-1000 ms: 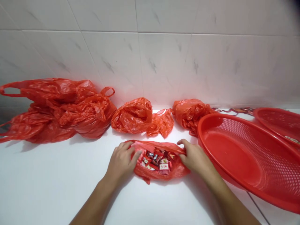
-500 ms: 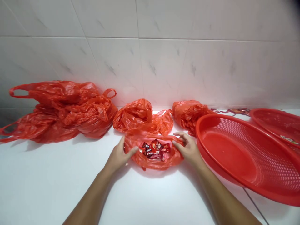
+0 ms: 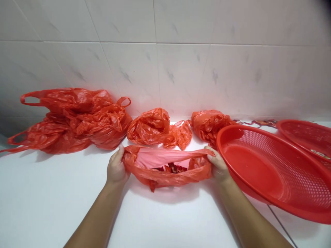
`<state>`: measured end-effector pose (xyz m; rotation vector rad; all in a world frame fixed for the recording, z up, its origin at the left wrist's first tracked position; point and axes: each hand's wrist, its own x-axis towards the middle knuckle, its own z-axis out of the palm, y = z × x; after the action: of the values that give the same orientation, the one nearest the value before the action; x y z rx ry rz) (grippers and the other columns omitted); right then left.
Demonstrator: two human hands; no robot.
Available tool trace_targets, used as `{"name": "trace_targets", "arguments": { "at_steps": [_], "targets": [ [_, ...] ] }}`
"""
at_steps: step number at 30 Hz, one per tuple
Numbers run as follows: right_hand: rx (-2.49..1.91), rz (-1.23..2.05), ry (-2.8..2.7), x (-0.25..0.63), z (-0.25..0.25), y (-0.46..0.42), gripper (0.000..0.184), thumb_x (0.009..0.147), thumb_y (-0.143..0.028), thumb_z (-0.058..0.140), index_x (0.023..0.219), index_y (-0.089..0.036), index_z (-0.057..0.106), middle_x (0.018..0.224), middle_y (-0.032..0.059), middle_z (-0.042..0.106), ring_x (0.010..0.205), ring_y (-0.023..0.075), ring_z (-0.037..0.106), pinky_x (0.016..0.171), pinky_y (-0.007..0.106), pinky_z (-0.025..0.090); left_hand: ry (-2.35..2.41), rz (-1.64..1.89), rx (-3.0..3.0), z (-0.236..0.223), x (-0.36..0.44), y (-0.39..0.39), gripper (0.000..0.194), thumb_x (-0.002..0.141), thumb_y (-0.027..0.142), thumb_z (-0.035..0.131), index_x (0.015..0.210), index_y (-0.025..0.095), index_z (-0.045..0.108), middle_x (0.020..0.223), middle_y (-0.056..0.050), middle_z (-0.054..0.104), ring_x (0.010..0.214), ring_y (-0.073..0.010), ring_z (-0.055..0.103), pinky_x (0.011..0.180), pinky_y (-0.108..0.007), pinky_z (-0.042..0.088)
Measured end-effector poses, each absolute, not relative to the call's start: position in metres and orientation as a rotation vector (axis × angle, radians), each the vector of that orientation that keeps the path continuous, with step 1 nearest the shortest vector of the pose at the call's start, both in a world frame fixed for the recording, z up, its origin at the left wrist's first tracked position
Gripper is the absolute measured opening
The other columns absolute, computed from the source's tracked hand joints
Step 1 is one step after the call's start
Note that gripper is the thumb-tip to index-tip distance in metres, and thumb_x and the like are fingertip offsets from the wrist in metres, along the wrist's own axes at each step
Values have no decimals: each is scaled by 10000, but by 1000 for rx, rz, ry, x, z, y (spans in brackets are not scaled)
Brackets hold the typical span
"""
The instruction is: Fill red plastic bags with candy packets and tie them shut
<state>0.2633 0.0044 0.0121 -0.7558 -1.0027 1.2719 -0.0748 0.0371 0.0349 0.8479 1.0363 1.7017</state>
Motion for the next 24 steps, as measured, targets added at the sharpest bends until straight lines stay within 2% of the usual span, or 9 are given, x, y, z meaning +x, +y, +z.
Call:
{"name": "trace_targets", "arguments": {
  "at_steps": [3, 5, 8, 11, 14, 17, 19, 21, 24],
  "targets": [
    [-721, 1317, -955, 265, 6, 4, 539, 657, -647, 859, 810, -231, 552, 674, -3, 568, 553, 158, 532, 550, 289, 463, 1000, 1619, 788, 37, -73, 40, 471, 811, 600, 802, 801, 138, 712, 734, -66, 741, 643, -197, 689, 667, -323, 590],
    [-684, 1359, -955, 265, 3, 4, 577, 660, -611, 883, 1036, -238, 655, 781, 25, 662, 613, 184, 617, 606, 323, 528, 1015, 1674, 907, 36, -73, 38, 478, 856, 626, 749, 887, 149, 735, 847, -78, 760, 756, -214, 711, 745, -337, 596],
    [-672, 1422, -972, 260, -2, 4, 746, 681, -527, 910, 1331, -318, 608, 886, 12, 721, 632, 174, 654, 627, 322, 561, 1158, 1906, 1357, 36, -71, 28, 428, 927, 596, 680, 1094, 205, 727, 1089, -80, 741, 1002, -242, 698, 925, -376, 564],
    [-696, 1450, -1022, 249, -6, 5, 820, 692, -469, 928, 1422, -339, 578, 999, 34, 756, 775, 205, 724, 726, 350, 603, 1415, 1971, 2051, 38, -64, 15, 300, 874, 457, 777, 1082, 246, 729, 1164, -87, 713, 1120, -289, 659, 1051, -456, 497],
    [-714, 1415, -1146, 239, -9, 5, 770, 732, -447, 910, 1428, -311, 610, 1160, 74, 759, 984, 250, 742, 879, 394, 603, 1632, 1573, 2545, 38, -53, 5, 165, 894, 396, 749, 985, 259, 761, 1120, -92, 748, 1086, -318, 661, 1030, -492, 457],
    [-797, 1269, -1317, 233, -11, 3, 670, 827, -401, 842, 1445, -284, 613, 1161, 65, 757, 965, 226, 725, 884, 360, 580, 1958, 976, 2566, 35, -45, 6, 324, 953, 506, 642, 1082, 234, 759, 1085, -117, 784, 1052, -367, 662, 950, -509, 438],
    [-915, 1103, -1415, 233, -13, 3, 478, 873, -364, 794, 1323, -242, 692, 1012, 38, 754, 832, 188, 682, 797, 310, 549, 2121, 638, 2449, 32, -44, 9, 492, 936, 613, 610, 1170, 199, 734, 1073, -152, 791, 1041, -406, 665, 923, -524, 433],
    [-1049, 947, -1418, 234, -15, 4, 211, 882, -379, 775, 964, -185, 757, 755, -3, 658, 656, 144, 560, 654, 267, 471, 2178, 422, 2323, 30, -46, 12, 575, 906, 657, 605, 1202, 176, 707, 1031, -172, 789, 990, -415, 684, 887, -513, 438],
    [-1077, 952, -1294, 238, -17, 8, 417, 884, -487, 759, 641, -180, 617, 591, -29, 466, 569, 123, 414, 561, 267, 376, 2140, 262, 2245, 31, -51, 15, 390, 920, 538, 583, 1071, 199, 703, 884, -129, 778, 878, -381, 703, 823, -456, 431]
  ]
}}
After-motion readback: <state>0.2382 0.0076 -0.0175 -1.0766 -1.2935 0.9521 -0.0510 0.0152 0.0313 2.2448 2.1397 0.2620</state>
